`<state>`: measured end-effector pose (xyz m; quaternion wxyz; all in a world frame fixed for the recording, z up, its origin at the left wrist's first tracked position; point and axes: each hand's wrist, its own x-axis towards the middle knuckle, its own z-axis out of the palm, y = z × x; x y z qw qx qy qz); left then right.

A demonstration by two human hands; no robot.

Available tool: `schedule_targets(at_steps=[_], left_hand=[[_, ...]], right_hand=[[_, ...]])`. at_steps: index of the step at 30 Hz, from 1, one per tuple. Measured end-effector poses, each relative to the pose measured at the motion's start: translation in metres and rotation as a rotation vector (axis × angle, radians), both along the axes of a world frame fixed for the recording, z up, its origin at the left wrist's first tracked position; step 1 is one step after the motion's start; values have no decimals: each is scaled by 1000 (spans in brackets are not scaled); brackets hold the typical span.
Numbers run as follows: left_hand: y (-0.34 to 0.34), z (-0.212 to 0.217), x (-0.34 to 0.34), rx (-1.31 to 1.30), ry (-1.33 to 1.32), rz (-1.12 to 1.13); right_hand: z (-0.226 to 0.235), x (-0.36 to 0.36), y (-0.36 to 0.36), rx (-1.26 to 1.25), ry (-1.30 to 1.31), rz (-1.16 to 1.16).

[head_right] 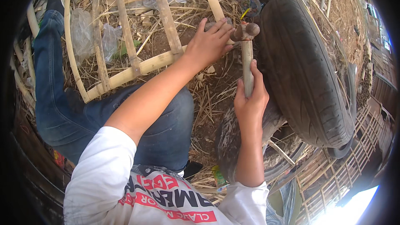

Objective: The person shapes a bamboo strip with a machete and joins it to a bamboo frame with a hammer and nails.

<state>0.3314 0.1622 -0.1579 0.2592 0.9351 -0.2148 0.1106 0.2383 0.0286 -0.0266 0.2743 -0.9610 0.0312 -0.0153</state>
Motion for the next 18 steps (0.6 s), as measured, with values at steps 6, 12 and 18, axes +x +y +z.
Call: schedule_targets(at_steps=[6, 12, 18], left_hand=[[1, -1, -1, 10, -6, 8], [1, 0, -1, 37, 2, 12], [0, 1, 0, 48, -10, 11]], right_hand=[[6, 4, 2, 70, 89, -86], [15, -13, 5, 25, 20, -90], [5, -11, 9, 16, -62, 9]])
